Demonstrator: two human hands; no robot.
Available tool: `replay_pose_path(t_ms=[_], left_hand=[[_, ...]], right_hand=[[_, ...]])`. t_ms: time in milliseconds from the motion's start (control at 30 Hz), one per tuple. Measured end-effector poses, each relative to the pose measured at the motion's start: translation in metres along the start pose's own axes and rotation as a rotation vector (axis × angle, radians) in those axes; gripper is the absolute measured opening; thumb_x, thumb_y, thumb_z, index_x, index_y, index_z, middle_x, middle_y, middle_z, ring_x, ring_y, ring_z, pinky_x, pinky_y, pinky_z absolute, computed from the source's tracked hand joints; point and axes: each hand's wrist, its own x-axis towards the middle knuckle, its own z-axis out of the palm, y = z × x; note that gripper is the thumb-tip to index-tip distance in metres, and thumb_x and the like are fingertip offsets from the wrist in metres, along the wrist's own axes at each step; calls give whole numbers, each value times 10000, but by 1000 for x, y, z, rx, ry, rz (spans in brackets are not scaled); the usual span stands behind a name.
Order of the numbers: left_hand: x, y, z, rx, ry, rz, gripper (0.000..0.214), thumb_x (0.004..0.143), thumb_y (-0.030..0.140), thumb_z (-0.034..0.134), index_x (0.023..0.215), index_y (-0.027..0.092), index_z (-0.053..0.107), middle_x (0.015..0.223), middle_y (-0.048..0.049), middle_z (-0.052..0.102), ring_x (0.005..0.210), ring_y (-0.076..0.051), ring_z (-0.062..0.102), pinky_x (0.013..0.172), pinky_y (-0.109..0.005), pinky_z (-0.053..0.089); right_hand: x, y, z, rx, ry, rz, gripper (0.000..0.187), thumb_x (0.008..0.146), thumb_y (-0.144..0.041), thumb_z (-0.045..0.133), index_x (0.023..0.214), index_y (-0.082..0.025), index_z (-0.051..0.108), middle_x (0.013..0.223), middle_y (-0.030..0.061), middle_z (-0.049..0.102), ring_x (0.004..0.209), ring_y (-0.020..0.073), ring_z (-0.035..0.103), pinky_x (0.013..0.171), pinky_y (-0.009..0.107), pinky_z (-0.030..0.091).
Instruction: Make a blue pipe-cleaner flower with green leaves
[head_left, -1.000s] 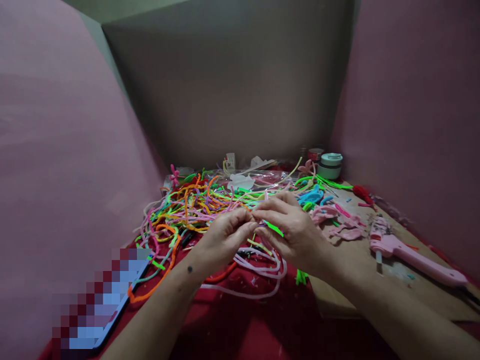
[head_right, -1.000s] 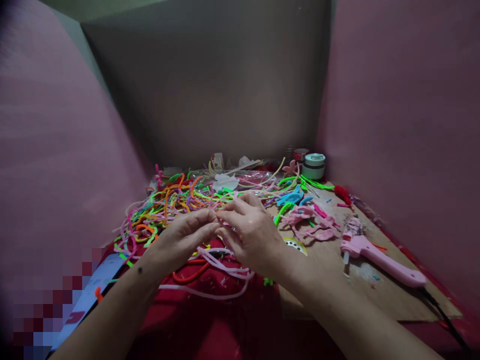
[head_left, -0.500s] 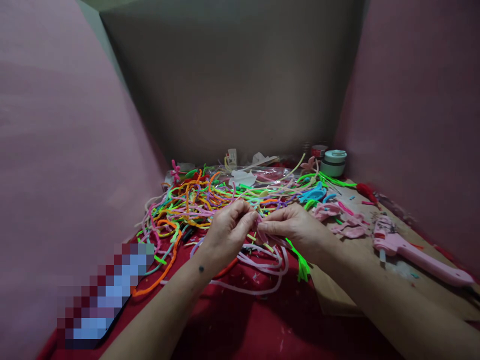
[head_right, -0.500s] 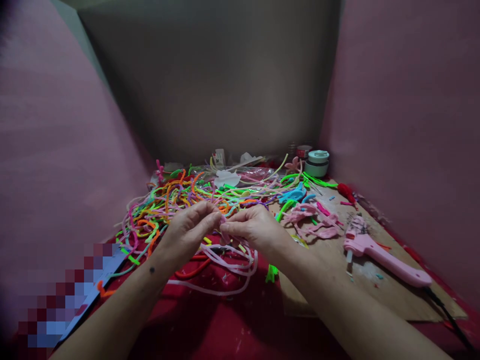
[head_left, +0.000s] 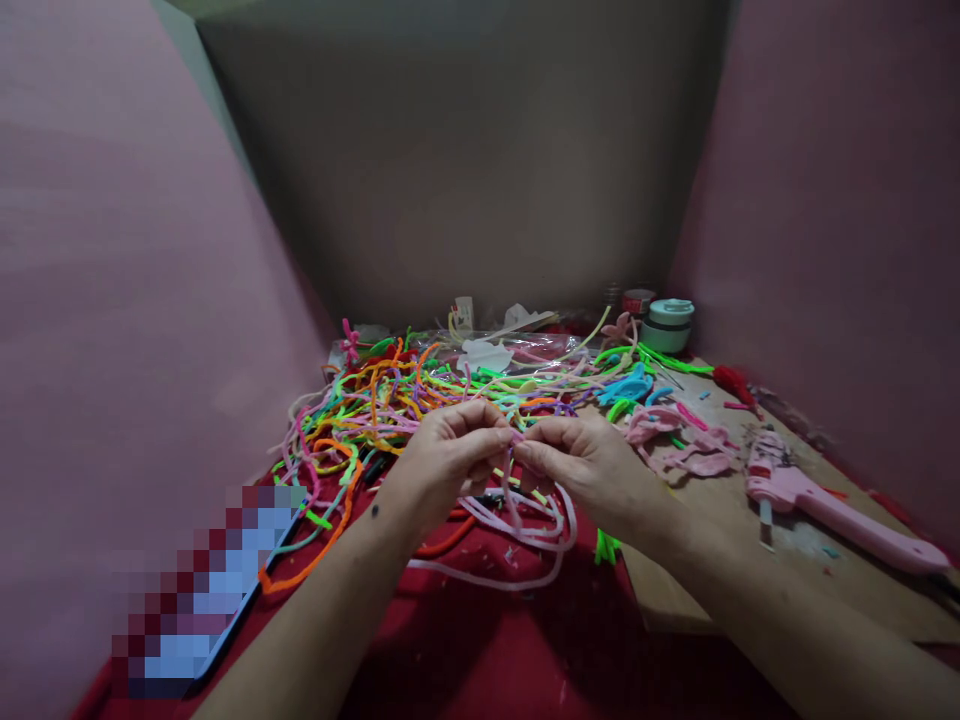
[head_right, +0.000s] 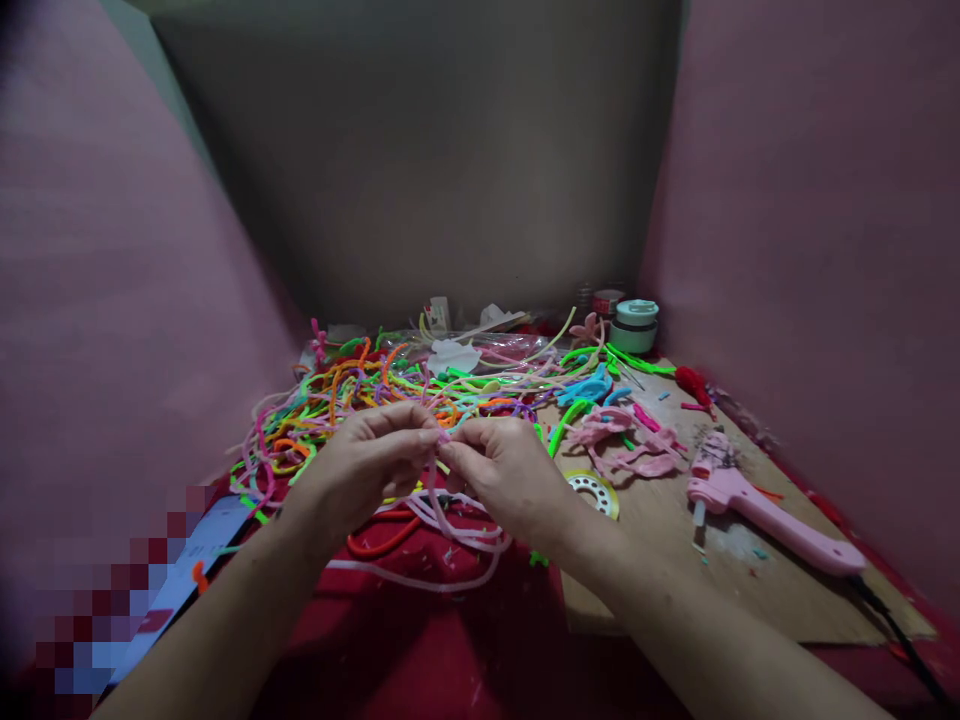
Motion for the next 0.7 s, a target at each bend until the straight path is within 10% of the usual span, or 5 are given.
replay_pose_path(t_ms=[333,700], left_hand=[[3,-9,8,37,115,181,121,758,270,602,732,162,556,617,34,528,532,-56,461,485,-161,366],[11,-14,-5,-257,-152,-81,170,682,250,699,658,138,574,530,26,565,436,-53,491,436,-161,350]], right_hand=[[1,8,8,404,-64,161,300,767,-386,578,594,-142,583,543,-7,539,506,94,433,515,238,330],[-1,18,1,635,-263,263,219,705,-322,639,622,-120,625,497,0,571,421,70,448,446,210,312]])
